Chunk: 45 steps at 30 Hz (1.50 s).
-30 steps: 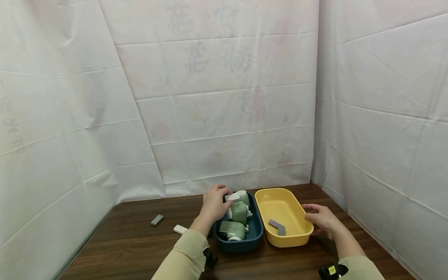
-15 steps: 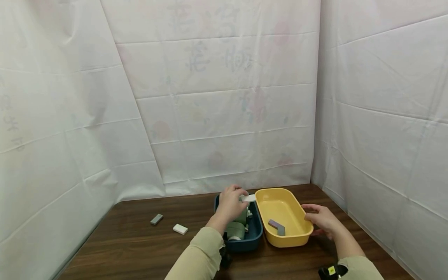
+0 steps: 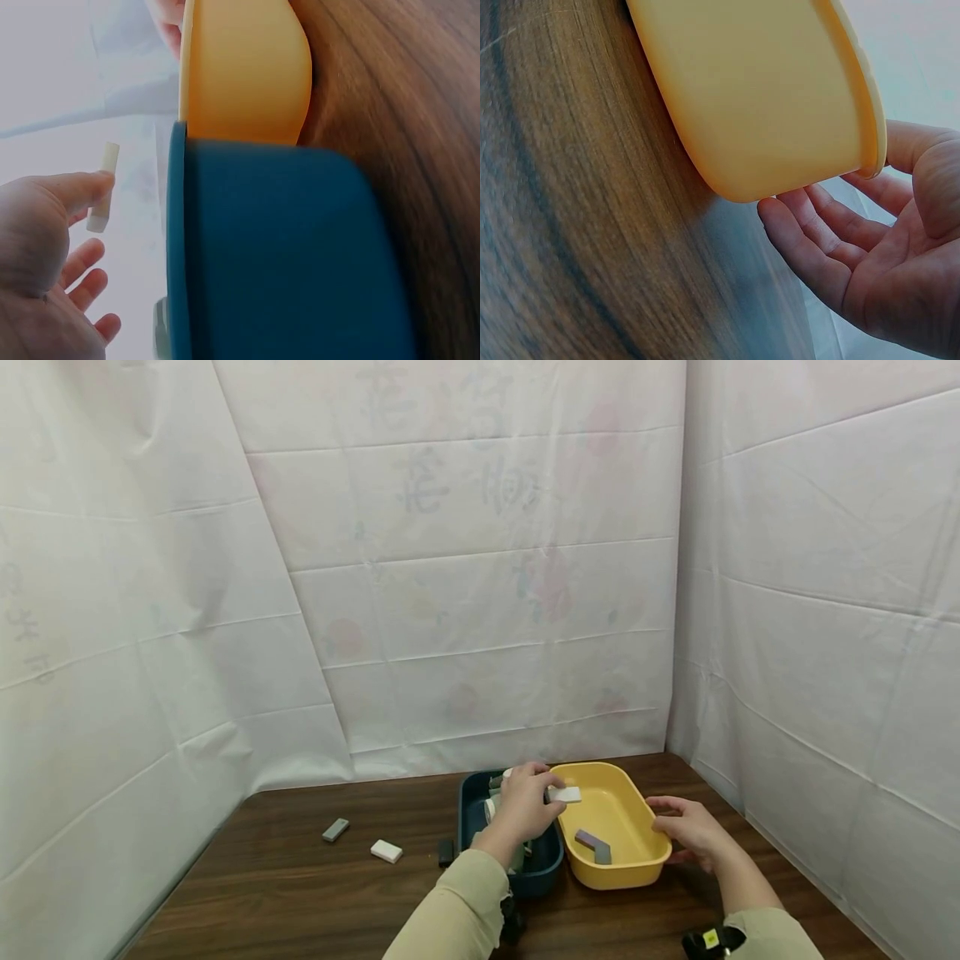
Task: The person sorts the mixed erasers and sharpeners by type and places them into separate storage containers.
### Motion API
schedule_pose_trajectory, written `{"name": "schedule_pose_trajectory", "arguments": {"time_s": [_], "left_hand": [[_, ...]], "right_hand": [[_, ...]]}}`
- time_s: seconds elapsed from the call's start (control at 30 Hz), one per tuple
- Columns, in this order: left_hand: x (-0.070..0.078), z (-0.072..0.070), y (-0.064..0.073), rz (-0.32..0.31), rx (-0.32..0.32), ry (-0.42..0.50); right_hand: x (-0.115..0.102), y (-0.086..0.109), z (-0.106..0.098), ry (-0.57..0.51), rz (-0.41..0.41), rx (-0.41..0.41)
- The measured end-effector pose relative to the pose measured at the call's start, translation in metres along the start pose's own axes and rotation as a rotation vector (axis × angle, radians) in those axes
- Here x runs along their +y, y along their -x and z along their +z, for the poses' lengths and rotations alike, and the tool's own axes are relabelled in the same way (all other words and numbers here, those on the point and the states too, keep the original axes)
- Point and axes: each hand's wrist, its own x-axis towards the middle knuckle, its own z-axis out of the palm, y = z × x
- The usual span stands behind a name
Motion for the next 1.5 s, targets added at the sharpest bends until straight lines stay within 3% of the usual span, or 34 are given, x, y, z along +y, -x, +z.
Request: {"name": "schedule_pose_trajectory", "arguments": {"time_s": [0.3, 0.6, 1.13, 1.5], "left_hand": [[0.017, 0.014, -0.005, -0.005, -0.028, -0.054], [0.028, 0.020, -0.004, 0.019, -0.050, -0.040], [0.026, 0.017, 0.000, -0.006, -0.075, -0.047], [0.019, 0.003, 0.002, 0.005, -0.045, 0.001]], "right_hand": [[0.001, 0.000, -0.001, -0.009, -0.008, -0.003], [0.001, -0.002, -0.001, -0.002, 0.000, -0.005], [0.000, 0.000, -0.001, -0.009, -0.011, -0.004], [0.001, -0.001, -0.001, -0.013, -0.008, -0.006]]}}
